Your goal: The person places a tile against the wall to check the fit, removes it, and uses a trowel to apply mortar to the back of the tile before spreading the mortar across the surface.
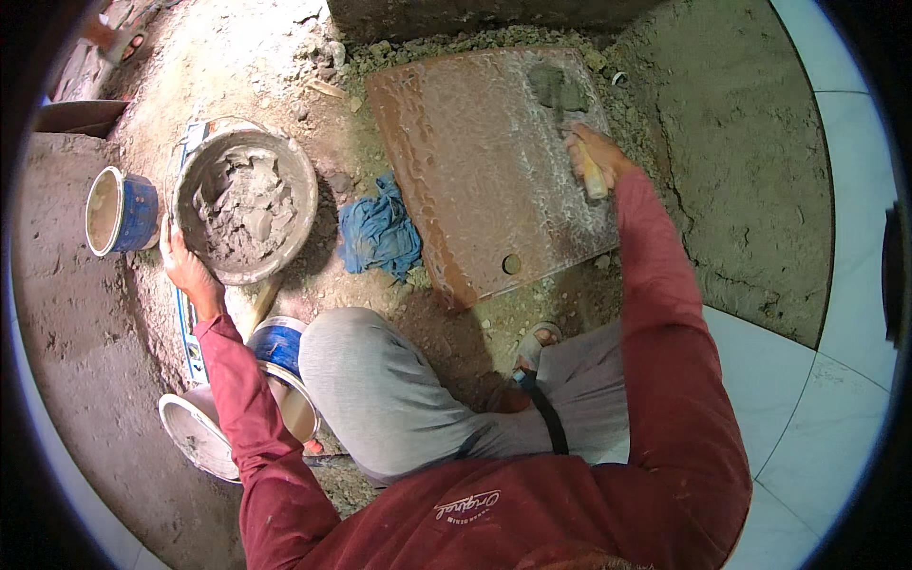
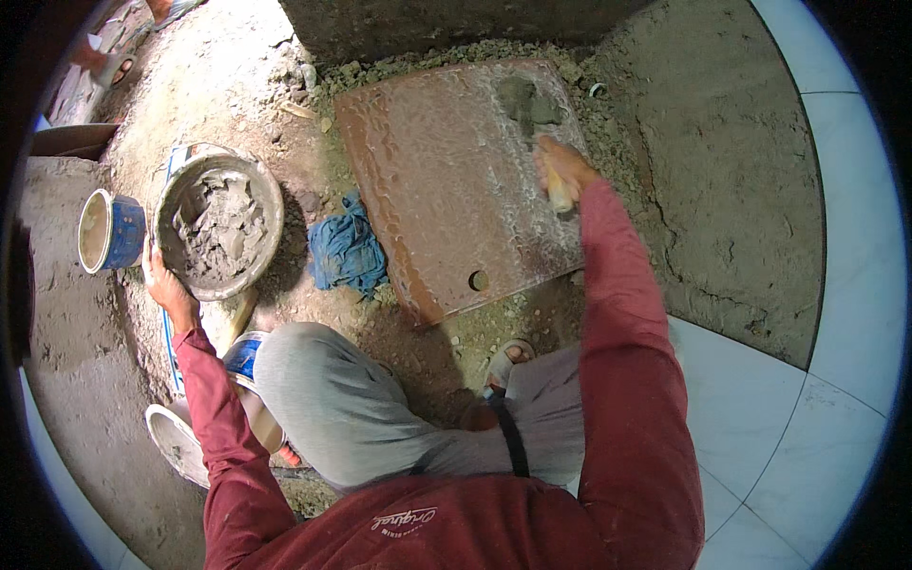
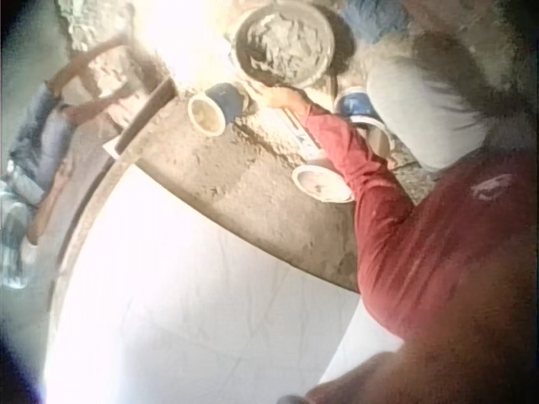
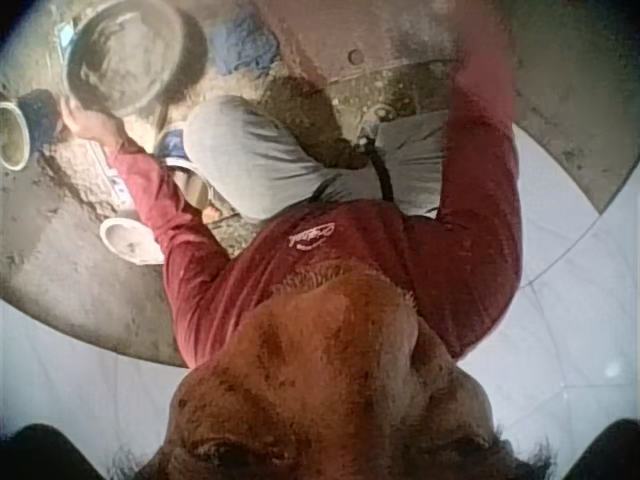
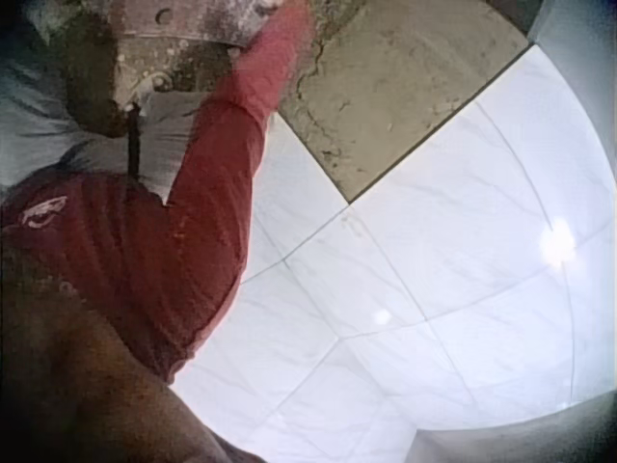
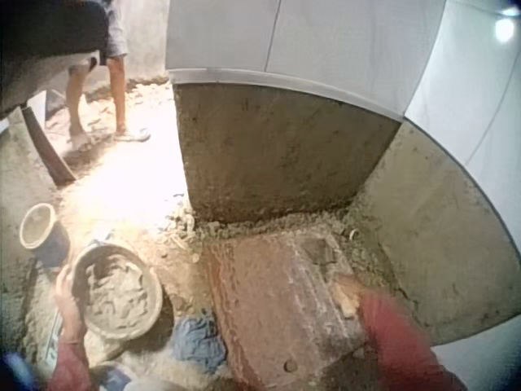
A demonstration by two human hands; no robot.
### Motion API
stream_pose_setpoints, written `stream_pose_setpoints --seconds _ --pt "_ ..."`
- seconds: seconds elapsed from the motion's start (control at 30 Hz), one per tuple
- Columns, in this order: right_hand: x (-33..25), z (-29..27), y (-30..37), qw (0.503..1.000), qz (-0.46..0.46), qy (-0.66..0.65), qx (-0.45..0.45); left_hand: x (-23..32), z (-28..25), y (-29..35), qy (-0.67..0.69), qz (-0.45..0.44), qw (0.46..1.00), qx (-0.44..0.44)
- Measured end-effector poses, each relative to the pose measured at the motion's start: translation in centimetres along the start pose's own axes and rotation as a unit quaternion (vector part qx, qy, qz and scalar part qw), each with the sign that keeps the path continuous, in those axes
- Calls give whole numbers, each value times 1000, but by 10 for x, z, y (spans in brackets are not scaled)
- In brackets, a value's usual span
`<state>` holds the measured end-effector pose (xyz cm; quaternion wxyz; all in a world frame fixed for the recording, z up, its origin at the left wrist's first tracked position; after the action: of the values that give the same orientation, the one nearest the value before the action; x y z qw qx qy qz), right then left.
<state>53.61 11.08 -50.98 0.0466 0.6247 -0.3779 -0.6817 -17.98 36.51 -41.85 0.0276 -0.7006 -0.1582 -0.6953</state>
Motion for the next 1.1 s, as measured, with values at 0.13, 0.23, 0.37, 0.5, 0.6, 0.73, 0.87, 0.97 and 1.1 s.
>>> stream_pose_setpoints --seconds 0.13,0.23,0.37,0.5,0.6,0.73,0.87,0.97,1.1 --pt "-16 79 9 990 -35 139 -5 8 -4 2 6 21 1000 -11" --pt "-37 88 18 898 -166 408 13 5 -3 2 -3 16 1000 -8" --pt "-66 104 38 741 -228 631 -10 6 -6 -2 -26 25 999 -10" --pt "-77 100 21 606 -306 734 -9 4 -2 4 5 12 1000 1" --pt "-87 91 2 591 -321 739 34 3 -17 1 17 2 1000 11" --pt "-48 24 -34 729 -178 659 47 -6 -26 -10 -30 3 999 29" --pt "-30 14 17 797 -108 588 -85 26 -5 7 -189 88 975 81" --pt "-79 77 113 830 69 533 -148 25 -11 8 -63 54 996 32" --pt "-144 168 143 695 -328 622 -149 28 7 22 0 49 999 -13"
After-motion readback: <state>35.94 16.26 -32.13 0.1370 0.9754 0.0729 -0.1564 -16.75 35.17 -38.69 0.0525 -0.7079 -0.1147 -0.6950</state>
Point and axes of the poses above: each hand's wrist, its own y-axis away from the middle knuckle, its own z-axis out of the palm, x = y × z, the point moved 8 cm from there along -y, towards the middle knuckle, and after that the axes turned 15 degrees about -z, right-handed, at the moved point
